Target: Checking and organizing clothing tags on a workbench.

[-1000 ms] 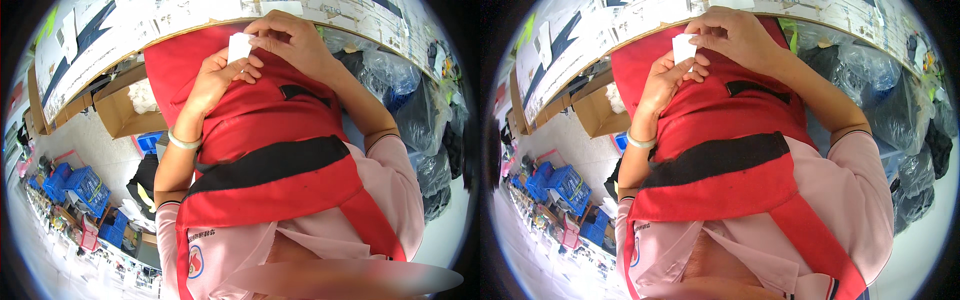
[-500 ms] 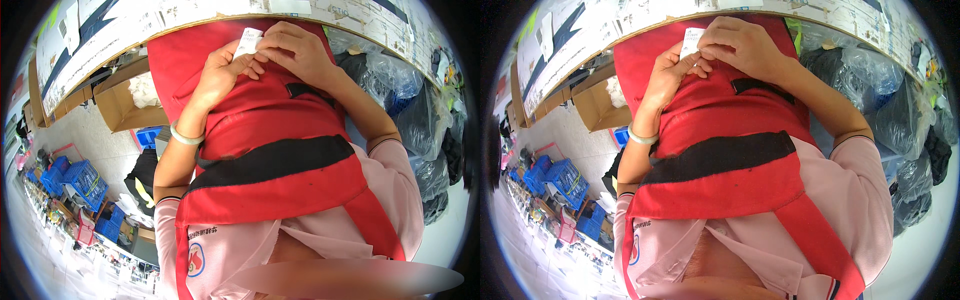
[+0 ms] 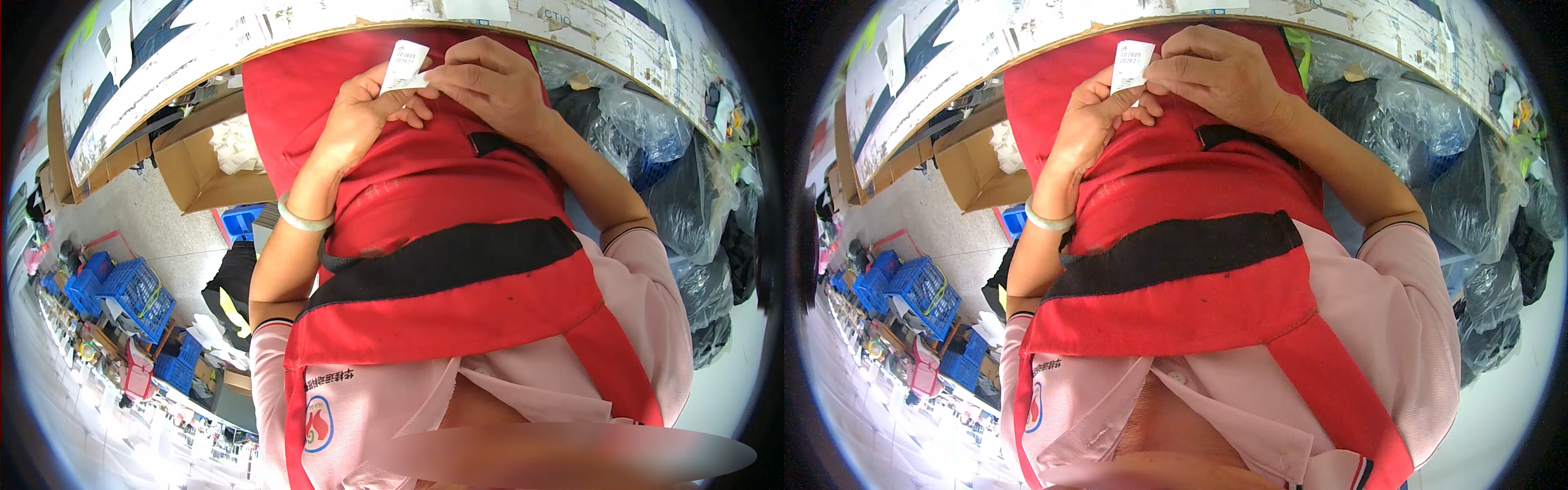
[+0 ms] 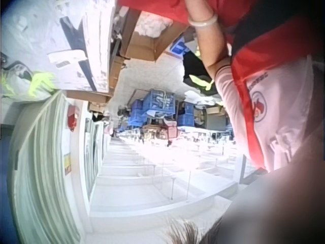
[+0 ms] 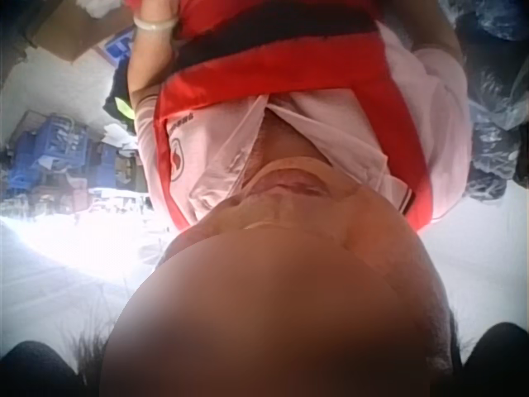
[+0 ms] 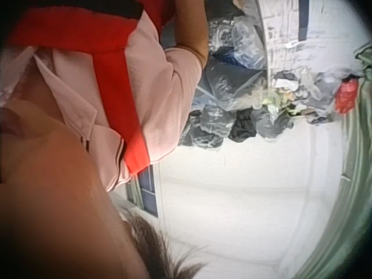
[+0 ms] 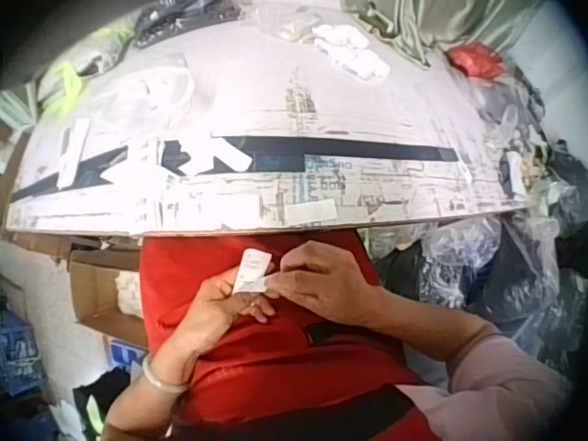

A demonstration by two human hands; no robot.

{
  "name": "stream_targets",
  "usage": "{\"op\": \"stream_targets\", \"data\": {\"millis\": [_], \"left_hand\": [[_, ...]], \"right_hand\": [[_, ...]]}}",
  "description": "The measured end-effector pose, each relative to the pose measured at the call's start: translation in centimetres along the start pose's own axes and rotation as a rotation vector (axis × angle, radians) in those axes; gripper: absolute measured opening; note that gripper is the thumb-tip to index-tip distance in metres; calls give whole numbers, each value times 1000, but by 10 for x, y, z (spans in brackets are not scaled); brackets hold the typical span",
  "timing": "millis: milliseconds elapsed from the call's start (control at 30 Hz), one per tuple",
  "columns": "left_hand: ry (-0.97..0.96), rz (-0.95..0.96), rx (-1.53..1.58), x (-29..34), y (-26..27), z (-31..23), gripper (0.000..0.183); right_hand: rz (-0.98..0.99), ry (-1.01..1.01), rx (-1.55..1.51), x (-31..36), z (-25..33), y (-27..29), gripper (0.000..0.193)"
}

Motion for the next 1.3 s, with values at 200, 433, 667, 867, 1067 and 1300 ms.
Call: {"op": "stream_targets", "data": {"millis": [200,433,667,867,1067,1300], "left_hand": [[-36,17,57,-1,1,2,24],[-50,-9,82,-2,-2,-4,23],[-59,-3,167,-2,3,0,30],[-29,-42,163,-2,5,2,39],[-17,-81,143,0,9,3,37],[-43,-93,175,-1,11,4,32]], "right_hand": [[-27,-66,-183,-1,-4,-1,15],[-59,-438,-724,16,-47,-10,14],[-99,-578,-787,32,-85,11,16],[-148,-618,-752,43,-104,20,17],[-171,-392,-111,28,-64,47,15],[-129,114,171,27,-18,44,18]]}}
Point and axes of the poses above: each hand's wrist, its own x-axis away from the middle knuckle, its own y-axis out of the back of the hand, z = x × y, the point moved 8 cm from there along -x, towards the middle knuckle, and after that the axes turned 14 degrees about z, right-handed, at the moved point
